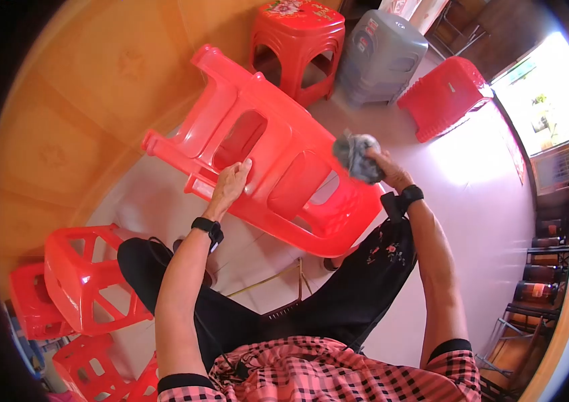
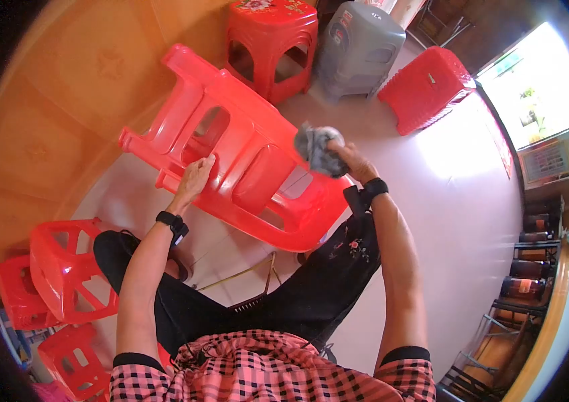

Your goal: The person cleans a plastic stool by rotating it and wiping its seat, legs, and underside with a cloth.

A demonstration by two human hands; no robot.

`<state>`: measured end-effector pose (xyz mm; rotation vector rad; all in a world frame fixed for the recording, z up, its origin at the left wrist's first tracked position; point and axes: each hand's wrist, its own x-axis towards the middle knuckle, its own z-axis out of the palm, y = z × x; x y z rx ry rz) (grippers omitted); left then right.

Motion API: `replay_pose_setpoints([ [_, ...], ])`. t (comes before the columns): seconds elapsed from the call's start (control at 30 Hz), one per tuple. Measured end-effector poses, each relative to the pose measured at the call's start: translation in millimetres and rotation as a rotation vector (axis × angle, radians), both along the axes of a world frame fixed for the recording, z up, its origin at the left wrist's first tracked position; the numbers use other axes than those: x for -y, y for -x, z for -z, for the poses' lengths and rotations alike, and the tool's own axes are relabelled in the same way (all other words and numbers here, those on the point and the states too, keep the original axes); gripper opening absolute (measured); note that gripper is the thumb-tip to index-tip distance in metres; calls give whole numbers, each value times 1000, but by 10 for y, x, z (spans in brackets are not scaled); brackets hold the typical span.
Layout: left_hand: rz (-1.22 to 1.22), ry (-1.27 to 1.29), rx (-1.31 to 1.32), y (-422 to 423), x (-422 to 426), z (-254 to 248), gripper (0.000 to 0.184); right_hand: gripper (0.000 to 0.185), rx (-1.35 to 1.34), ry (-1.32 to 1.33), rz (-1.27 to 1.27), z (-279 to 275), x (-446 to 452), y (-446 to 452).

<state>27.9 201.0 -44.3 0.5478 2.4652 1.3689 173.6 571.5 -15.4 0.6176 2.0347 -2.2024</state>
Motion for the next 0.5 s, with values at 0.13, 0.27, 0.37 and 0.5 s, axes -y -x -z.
replay_pose_setpoints([
  [0.13,-7,-13,17,-44,53,-59,59,43,-53,423,277,501,-254,124],
  [0.27,-137,176,164,-34,243,-56,60,52,127,57,48,142,112,151],
  [0.37,15,149,-110,229,461,36,38,52,83,154,100,181,205,177],
  [0.5,-31,247,-765,463,392,-237,52,53,149,-29,82,400,154,253],
])
